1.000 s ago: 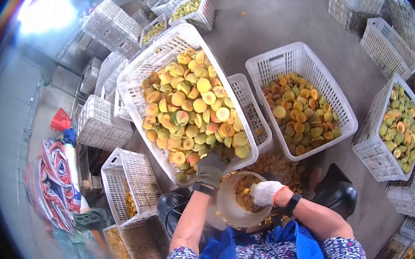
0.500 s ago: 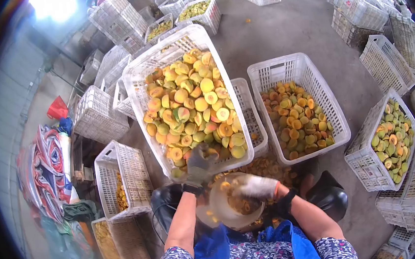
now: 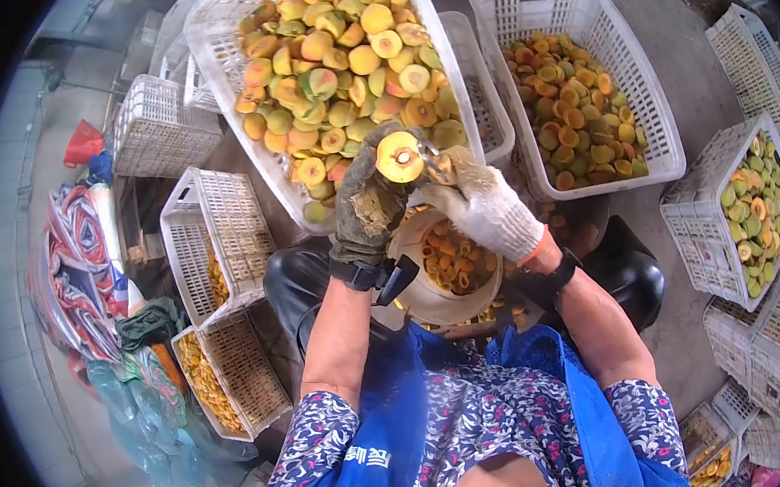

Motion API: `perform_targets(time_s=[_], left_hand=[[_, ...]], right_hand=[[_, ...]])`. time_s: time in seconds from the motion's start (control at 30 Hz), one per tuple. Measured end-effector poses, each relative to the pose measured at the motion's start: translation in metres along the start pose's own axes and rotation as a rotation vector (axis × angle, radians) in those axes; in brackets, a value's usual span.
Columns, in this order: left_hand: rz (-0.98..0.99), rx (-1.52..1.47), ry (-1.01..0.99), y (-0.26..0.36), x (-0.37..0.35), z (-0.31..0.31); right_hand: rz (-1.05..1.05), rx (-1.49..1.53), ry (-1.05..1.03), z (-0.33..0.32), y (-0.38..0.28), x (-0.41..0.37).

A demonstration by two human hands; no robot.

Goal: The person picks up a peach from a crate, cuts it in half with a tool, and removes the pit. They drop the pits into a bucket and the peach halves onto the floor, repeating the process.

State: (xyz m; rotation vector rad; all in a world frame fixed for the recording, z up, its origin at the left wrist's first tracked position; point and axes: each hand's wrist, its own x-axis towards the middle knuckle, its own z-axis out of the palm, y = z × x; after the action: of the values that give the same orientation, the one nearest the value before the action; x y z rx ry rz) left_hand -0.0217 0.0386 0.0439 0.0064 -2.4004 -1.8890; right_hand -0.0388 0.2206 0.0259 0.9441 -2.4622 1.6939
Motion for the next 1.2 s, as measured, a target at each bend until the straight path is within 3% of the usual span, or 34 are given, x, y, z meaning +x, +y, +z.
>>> perform_targets(time_s=[0.03,0.07,0.2,0.27,0.33,0.47,0.57,0.73,0.8,0.93,1.0,1.03,1.07,1.1,1.17,1.2], left_hand=[[-0.005,-0.005,-0.008,-0.004,0.002,0.003],[-0.014,-0.25,-0.035,-0.007,0.004,0.005],[-0.089,-0.862,-0.065,-0.005,0.003,0.013],[-0.157,-0.876,-0.006,-0.001,0.004,0.017],[-0.228,-0.887,0.054,0.003,0.001,0.021],[-0.264,-0.799,0.122,0.005,0.0,0.024],[-0.255,-0.813,0.123,0.002,0.0,0.026],[-0.293,-0.735,0.15,0.016,-0.006,0.037],[-0.118,-0.475,0.168,0.009,-0.009,0.042],[-0.082,-0.54,0.265,0.002,-0.01,0.056],[0.172,0.035,0.244,-0.006,-0.011,0.054],[0.172,0.036,0.235,-0.009,-0.01,0.055],[0.074,-0.25,0.215,-0.012,-0.01,0.056],[-0.026,-0.534,0.192,-0.015,-0.01,0.056],[-0.042,-0.541,0.174,-0.021,-0.01,0.057],[-0.06,-0.549,0.167,-0.025,-0.011,0.057]], right_hand=[[-0.238,-0.198,0.037,0.005,0.005,-0.001],[-0.291,-0.307,0.063,0.007,0.008,-0.001],[-0.312,-0.452,0.119,0.009,0.01,-0.004],[-0.155,-0.316,0.072,0.008,0.009,-0.004],[-0.155,-0.341,0.064,0.011,0.01,-0.005],[-0.235,-0.393,0.107,0.018,0.018,-0.008],[-0.132,-0.309,0.09,0.018,0.015,-0.008],[-0.16,-0.426,0.027,0.03,0.027,-0.016],[-0.18,-0.465,0.014,0.035,0.03,-0.024],[-0.237,-0.609,-0.097,0.028,0.021,-0.021],[-0.225,-0.59,-0.086,0.027,0.018,-0.018],[0.071,-0.214,-0.111,0.019,0.009,-0.012],[0.361,0.17,-0.131,0.015,0.004,-0.009],[0.367,0.172,-0.124,0.015,0.007,-0.009],[0.425,0.473,-0.173,0.009,0.006,-0.003],[0.701,0.603,-0.341,-0.002,0.002,-0.005]])
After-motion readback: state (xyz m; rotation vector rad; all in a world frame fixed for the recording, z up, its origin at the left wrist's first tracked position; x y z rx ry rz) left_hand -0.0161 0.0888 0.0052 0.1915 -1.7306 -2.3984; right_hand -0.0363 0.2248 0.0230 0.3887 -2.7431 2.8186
